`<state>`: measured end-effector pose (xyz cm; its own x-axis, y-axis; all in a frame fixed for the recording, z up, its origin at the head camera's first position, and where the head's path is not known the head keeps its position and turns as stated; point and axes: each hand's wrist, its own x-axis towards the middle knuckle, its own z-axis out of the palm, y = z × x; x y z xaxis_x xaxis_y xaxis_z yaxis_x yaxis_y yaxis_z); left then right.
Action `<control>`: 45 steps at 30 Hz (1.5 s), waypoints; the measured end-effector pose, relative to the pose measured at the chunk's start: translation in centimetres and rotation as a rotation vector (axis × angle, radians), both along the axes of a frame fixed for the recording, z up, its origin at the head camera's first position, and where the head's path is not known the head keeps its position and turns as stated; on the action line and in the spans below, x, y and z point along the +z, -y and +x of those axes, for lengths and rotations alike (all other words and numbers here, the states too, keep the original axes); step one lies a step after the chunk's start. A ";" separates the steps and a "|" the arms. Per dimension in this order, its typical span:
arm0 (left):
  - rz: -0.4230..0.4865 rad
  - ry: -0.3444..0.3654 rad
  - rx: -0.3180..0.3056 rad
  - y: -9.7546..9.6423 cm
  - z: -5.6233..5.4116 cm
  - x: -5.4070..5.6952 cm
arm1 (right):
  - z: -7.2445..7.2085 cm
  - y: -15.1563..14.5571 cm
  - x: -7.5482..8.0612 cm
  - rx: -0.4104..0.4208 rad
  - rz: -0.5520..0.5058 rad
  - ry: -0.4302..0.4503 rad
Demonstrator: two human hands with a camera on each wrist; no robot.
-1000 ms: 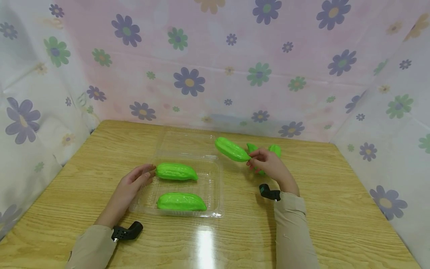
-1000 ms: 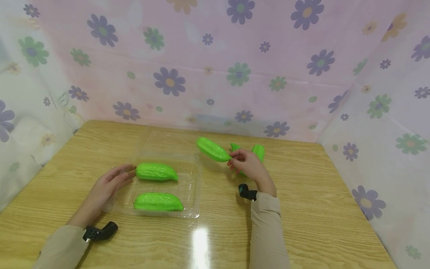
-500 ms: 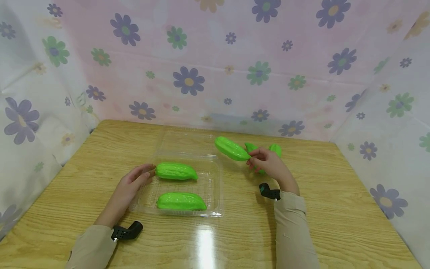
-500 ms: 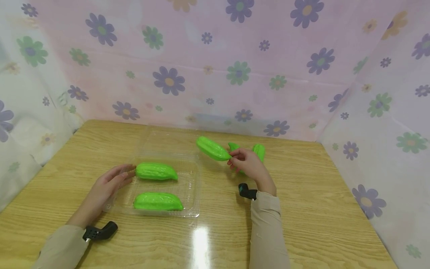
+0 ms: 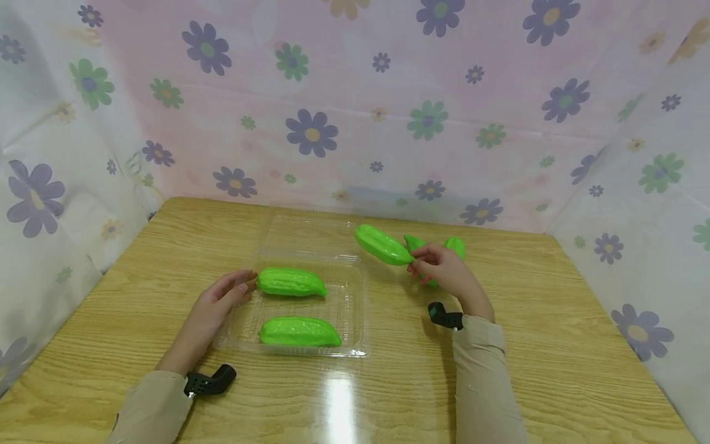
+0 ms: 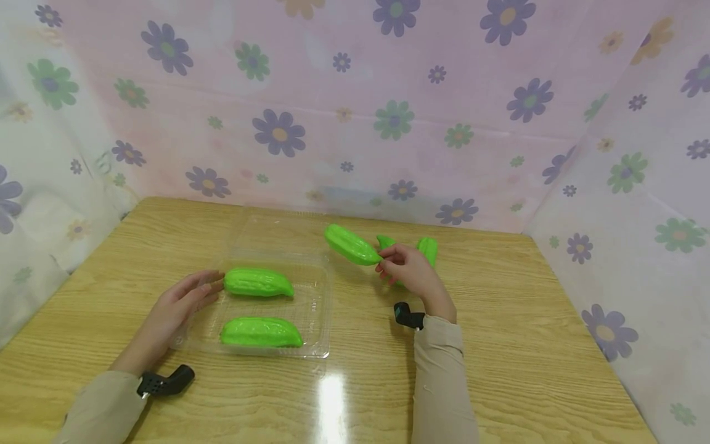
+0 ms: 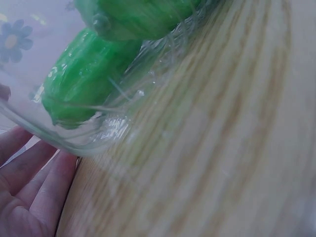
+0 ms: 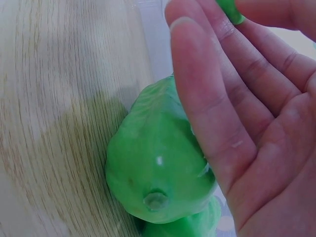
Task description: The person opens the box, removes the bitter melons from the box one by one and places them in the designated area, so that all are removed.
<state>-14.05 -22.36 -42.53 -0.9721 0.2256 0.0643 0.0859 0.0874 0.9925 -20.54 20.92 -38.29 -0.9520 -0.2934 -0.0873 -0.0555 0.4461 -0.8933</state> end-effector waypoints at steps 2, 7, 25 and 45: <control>0.000 0.002 0.001 0.0 0.0 0.0 | 0.0 0.0 0.0 0.002 -0.001 0.000; -0.009 0.005 0.003 0.0 -0.1 -0.1 | 0.0 0.0 -0.1 -0.002 -0.006 -0.003; -0.010 0.022 0.015 0.1 -0.3 -0.3 | 0.5 0.9 1.1 -0.002 -0.018 0.034; -0.021 0.002 0.006 0.0 -0.2 -0.2 | -0.3 0.1 -0.5 -0.006 0.018 0.012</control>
